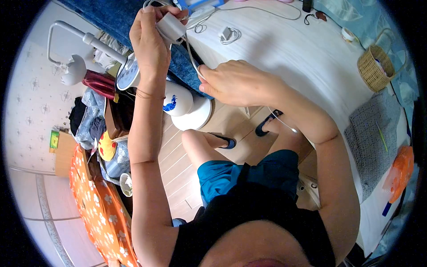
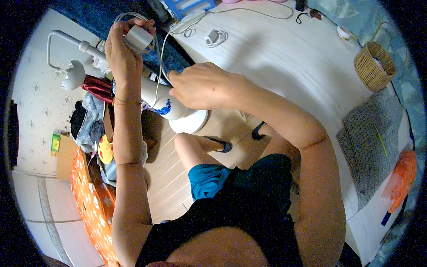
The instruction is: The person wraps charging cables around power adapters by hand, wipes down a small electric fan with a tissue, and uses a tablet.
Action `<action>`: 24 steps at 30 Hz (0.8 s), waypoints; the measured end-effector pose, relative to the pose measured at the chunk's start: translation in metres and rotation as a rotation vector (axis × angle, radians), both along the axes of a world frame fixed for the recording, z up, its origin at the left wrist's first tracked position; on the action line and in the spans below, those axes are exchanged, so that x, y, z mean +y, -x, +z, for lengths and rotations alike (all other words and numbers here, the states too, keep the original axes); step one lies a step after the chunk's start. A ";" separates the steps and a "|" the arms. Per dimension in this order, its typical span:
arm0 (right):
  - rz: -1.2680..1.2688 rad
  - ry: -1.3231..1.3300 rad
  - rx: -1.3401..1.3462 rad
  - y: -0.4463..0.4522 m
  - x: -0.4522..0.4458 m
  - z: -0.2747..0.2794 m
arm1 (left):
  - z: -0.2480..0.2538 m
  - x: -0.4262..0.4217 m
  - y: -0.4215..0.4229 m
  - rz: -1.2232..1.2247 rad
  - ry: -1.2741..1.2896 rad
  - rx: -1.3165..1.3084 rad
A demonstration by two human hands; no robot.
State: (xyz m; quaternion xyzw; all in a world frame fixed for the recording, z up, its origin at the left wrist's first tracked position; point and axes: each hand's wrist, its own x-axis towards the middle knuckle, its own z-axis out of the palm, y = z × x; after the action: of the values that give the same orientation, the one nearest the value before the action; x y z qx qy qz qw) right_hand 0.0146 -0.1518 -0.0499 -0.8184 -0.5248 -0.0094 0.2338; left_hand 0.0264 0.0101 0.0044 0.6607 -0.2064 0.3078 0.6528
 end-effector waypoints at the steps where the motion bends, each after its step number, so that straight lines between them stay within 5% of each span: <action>1: 0.006 -0.019 -0.017 0.001 -0.002 0.000 | -0.003 -0.001 -0.002 -0.003 -0.046 -0.044; 14: 0.062 -0.433 -0.046 -0.030 -0.038 0.033 | -0.037 -0.022 0.000 -0.028 -0.412 0.124; 15: 0.089 -0.503 -0.148 -0.038 -0.039 0.035 | -0.038 -0.023 0.002 -0.087 -0.431 0.184; 19: 0.108 -0.527 0.119 -0.039 -0.066 0.060 | -0.041 -0.036 0.014 -0.494 -0.331 0.360; 24: 0.167 -0.655 0.344 -0.066 -0.053 0.041 | -0.038 -0.042 0.015 -0.666 -0.082 0.434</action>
State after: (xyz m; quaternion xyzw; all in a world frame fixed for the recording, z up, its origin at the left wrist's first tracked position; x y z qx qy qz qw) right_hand 0.0808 -0.2044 -0.0087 -0.6443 -0.5121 -0.0200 0.5676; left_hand 0.0111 -0.0321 -0.0337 0.6328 -0.2789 -0.0761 0.7183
